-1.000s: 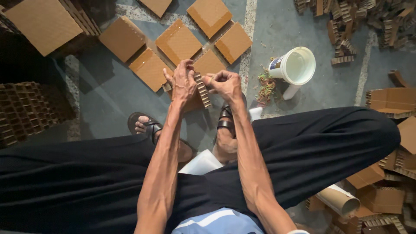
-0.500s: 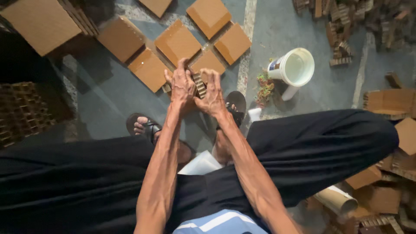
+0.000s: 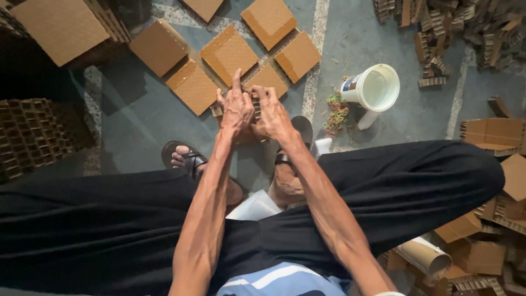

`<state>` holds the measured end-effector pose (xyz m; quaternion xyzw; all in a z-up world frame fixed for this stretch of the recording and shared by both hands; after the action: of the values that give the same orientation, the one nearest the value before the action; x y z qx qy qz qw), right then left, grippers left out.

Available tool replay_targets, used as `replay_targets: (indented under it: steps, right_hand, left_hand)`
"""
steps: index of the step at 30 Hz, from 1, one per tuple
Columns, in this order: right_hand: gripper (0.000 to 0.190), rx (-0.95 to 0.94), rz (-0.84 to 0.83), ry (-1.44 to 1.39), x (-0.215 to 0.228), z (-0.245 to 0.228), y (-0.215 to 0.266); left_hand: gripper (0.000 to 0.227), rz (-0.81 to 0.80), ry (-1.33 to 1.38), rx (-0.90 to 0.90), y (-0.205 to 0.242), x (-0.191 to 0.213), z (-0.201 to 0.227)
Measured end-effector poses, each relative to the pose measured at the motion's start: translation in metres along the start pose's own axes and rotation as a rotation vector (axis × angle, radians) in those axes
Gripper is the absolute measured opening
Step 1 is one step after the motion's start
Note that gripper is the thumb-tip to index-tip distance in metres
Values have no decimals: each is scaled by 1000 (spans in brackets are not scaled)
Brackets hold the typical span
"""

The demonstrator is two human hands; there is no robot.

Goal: The person sits on the floor and assembles small cardboard boxes. They apply glue to the edges of the cardboard pieces, press them together, and secure the assembled units with rubber bands.

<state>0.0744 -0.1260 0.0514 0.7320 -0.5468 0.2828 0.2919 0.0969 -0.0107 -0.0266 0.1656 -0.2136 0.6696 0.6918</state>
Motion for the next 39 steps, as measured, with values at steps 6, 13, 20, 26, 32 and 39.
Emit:
replay_targets:
  steps: [6,13,20,26,32,39]
  right_hand:
    - [64,26,67,-55,-17,18,0]
    - [65,-124,10,-16,-17,27,8]
    - [82,-206,-14,-20,-12,20,15]
    - [91,-233,58,-22,-12,15,31]
    - [109,-300,204,-179,-6,9,60]
    - [109,-348,313,-183,-12,8,85]
  left_hand:
    - [100,-106,-6,-61,6,1,6]
    - [109,-127,13,-111,10,4,13]
    - [112,-131,-44,-128,9,4,17]
    - [125,-211,-63,-86,6,-1,17]
    - [141,-292,-196,-116,3,-1,26]
    - [115,-301,-159,-102,1,4,30]
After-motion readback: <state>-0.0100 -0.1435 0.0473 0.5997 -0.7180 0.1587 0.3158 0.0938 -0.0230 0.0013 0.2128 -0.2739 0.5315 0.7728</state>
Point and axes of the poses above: each hand's wrist, its own y-axis away from the middle knuckle, its own x-axis out of the back of the hand, z = x × y, the point moved 9 cm from there along -y, towards the middle knuckle, and after that the axes turned 5 degrees about -x, right-handed, at the moved point
